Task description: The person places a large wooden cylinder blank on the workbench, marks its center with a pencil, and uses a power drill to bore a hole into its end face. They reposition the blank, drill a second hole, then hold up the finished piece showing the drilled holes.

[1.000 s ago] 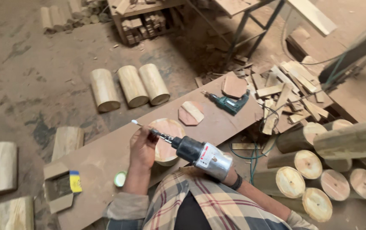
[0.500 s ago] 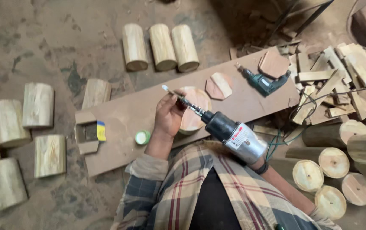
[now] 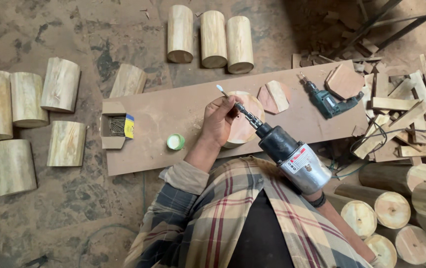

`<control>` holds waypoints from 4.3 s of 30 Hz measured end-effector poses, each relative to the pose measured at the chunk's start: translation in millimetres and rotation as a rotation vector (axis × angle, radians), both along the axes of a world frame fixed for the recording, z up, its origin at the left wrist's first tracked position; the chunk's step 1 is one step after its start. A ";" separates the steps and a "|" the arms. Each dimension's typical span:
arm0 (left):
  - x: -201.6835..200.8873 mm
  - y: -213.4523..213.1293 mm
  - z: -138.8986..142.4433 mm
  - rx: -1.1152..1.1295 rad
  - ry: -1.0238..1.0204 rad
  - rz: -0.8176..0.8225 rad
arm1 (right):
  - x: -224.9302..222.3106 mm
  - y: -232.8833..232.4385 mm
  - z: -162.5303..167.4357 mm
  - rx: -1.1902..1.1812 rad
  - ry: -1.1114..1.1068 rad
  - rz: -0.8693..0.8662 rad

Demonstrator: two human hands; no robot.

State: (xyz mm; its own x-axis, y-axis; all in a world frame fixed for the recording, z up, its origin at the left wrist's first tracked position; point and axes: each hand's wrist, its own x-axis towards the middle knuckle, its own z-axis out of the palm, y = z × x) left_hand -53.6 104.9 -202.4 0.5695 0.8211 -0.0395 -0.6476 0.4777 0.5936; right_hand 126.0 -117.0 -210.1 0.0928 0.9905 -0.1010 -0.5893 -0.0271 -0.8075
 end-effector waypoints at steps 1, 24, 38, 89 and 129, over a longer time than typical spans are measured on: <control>0.8 -0.6 0.0 0.010 -0.031 -0.025 | 0.3 -0.2 -0.4 -0.003 -0.001 0.000; -2.0 -7.3 -6.9 -0.046 0.060 -0.045 | -1.6 -16.7 -4.7 -0.026 0.049 -0.040; 3.9 -3.0 -33.8 -0.018 0.034 0.038 | 1.5 -19.7 -15.6 -0.040 0.193 -0.043; 44.1 20.7 -35.5 -0.025 0.103 -0.060 | -20.9 -27.5 -26.3 -0.030 -0.468 -0.361; 51.6 -33.7 -58.7 -0.288 0.043 -0.246 | -1.8 -37.2 15.4 -0.068 -0.932 -0.381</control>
State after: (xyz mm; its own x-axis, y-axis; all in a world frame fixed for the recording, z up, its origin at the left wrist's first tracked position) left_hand -2.0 71.1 -261.0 0.7414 0.6116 -0.2763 -0.4701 0.7671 0.4366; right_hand 124.2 -154.3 -194.8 0.4725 0.8733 0.1184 0.2972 -0.0314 -0.9543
